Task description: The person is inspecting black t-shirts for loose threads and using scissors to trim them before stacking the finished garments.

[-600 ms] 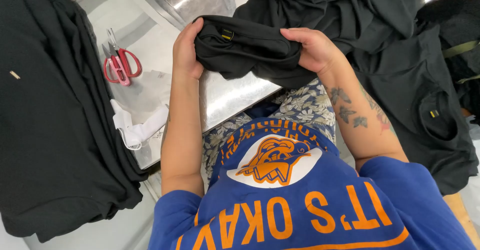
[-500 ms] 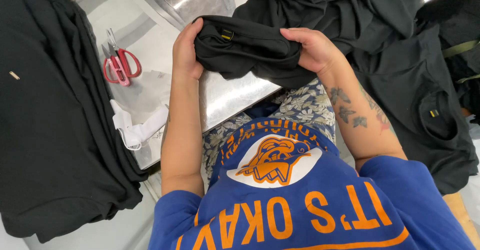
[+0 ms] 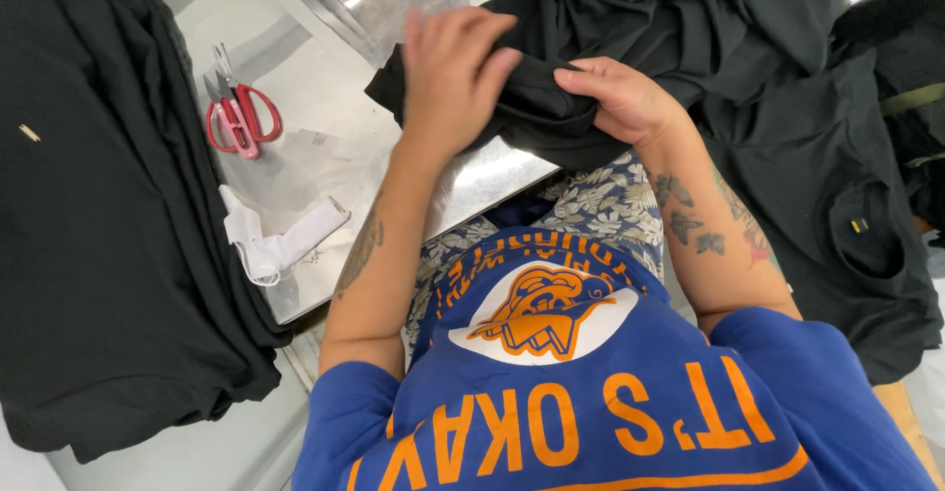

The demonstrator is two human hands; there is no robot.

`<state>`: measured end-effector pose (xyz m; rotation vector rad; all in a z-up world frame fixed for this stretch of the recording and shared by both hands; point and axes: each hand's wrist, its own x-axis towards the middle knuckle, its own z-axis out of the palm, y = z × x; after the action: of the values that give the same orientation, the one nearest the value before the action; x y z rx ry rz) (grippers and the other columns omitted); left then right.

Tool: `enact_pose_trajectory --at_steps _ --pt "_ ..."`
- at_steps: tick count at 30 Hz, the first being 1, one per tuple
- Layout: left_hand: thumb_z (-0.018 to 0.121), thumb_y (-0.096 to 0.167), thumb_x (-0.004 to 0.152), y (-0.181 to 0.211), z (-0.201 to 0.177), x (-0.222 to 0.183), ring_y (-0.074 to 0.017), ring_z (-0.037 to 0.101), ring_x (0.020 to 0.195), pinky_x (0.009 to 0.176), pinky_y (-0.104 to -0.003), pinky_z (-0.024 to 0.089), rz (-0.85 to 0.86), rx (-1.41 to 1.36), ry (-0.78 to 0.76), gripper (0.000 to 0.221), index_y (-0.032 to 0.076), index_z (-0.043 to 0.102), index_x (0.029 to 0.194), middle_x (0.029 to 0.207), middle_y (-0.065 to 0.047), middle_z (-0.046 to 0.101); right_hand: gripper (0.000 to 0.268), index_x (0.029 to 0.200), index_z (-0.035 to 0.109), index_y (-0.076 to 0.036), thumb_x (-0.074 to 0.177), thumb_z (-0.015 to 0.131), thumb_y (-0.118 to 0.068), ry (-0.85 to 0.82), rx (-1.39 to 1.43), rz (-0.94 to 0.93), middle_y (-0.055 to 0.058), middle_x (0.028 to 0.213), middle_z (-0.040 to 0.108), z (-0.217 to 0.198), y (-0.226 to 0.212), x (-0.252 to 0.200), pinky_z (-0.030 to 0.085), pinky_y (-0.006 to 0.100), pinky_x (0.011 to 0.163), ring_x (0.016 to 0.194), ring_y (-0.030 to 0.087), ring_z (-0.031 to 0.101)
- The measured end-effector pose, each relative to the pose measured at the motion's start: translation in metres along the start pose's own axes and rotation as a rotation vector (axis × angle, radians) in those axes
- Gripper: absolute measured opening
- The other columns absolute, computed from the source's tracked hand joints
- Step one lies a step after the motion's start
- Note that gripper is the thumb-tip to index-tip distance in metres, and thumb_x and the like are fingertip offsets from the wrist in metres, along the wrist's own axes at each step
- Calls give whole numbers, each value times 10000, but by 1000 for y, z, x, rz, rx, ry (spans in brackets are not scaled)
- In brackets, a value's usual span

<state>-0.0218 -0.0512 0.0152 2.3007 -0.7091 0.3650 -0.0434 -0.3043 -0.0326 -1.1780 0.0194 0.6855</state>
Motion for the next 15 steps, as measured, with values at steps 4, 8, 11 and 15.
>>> enact_pose_trajectory --at_steps 4,8,11,15 --pt "657 283 1011 3 19 12 -258 528 1179 1156 -680 107 68 -50 -163 132 204 705 1105 1148 31 601 197 1002 712 -103 1041 645 -285 -24 -98 -63 -43 986 723 1 5 0 517 199 855 918 47 659" --pt "484 250 1033 -22 22 21 -214 645 1076 1102 -472 303 -111 -336 228 190 173 656 1045 1095 21 678 243 1139 695 -64 1051 613 -274 -21 -43 -93 14 1112 738 2 6 -3 546 220 949 1019 93 693" --pt "445 281 1079 -19 -22 15 -194 628 990 954 -332 484 -241 -481 446 216 105 567 1051 1024 -29 608 325 1271 633 -83 1017 633 -287 53 -118 -117 27 1186 701 13 3 -9 557 252 958 1073 120 679" --pt "772 353 916 -27 -22 -31 -262 581 1220 1059 -382 472 -454 -343 185 611 158 480 1417 1351 -126 578 142 1063 556 -115 1019 684 -72 345 -729 -547 -6 1058 591 36 10 -11 452 290 980 1036 126 589"
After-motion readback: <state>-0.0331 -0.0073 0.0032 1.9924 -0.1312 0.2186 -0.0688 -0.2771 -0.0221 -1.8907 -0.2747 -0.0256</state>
